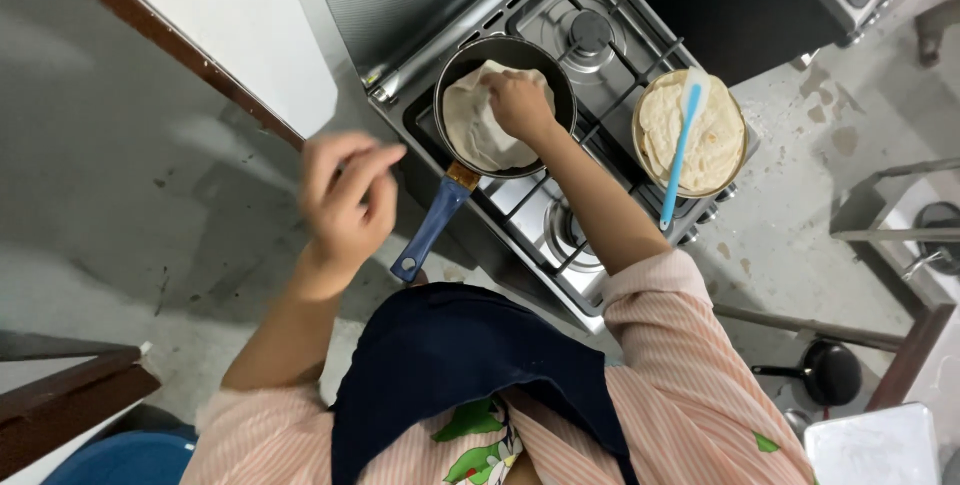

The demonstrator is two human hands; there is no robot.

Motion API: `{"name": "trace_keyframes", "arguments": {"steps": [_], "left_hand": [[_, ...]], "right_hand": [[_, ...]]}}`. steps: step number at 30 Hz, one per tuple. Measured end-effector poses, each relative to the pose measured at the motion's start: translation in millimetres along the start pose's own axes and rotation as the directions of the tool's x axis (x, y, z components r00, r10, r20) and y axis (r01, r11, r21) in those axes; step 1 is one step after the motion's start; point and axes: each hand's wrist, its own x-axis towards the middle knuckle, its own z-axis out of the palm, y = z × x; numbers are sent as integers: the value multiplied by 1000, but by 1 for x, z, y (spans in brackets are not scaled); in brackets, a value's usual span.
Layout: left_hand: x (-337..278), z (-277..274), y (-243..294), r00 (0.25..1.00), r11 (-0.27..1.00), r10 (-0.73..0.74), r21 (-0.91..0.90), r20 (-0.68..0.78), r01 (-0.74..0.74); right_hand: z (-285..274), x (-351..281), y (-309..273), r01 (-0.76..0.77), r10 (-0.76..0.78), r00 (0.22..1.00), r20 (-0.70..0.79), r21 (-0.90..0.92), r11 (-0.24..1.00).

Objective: Cooking flatbread tortillas on a gas stove using a pan and a spatula.

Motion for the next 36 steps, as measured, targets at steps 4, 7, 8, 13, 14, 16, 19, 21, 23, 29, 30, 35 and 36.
{"name": "trace_keyframes", "arguments": {"steps": [4,7,8,13,14,16,19,21,23,29,30,35,36], "left_hand": [[-39,-35,-7,982,982,-187,-37,-8,187],[-64,-44,-17,943,946,-325,-16,-62,325],[-72,-43,-20,933,936,-352,-7,-79,353],[-89,-43,-21,895,899,-438,-46,-82,436],[-89,-44,-19,887,890,-456,-53,-71,453],[-89,-49,-19,876,878,-478,-58,-67,475],[-93,-58,-23,872,875,-483,-44,-74,481],[-94,-61,-27,874,878,-479,-67,-84,475],[-97,-64,-30,869,873,-487,-72,-84,482],[-97,-64,-37,853,855,-517,-80,-75,512],[-98,-64,-37,851,853,-521,-83,-67,516],[-101,-63,-43,858,859,-510,-85,-57,505],[-101,-63,-44,857,857,-513,-89,-57,507]], "right_hand": [[-16,-11,-31,-97,83,995,-63,-274,957],[-4,3,-24,-122,51,977,-207,-351,928],[7,8,-16,-199,137,963,-232,-269,942],[26,29,-18,-355,312,883,-350,-64,933],[31,33,-15,-410,380,869,-318,-31,912],[39,39,-9,-458,438,855,-278,-6,889],[43,45,-5,-495,493,817,-300,73,866],[34,48,-8,-518,551,786,-279,187,835],[34,52,-1,-528,646,755,-115,478,702],[23,58,0,-382,630,668,397,909,-169],[23,54,0,-348,635,661,400,913,-212],[11,42,15,-219,649,740,178,976,-18],[5,37,14,-170,608,781,143,985,-14]]}}
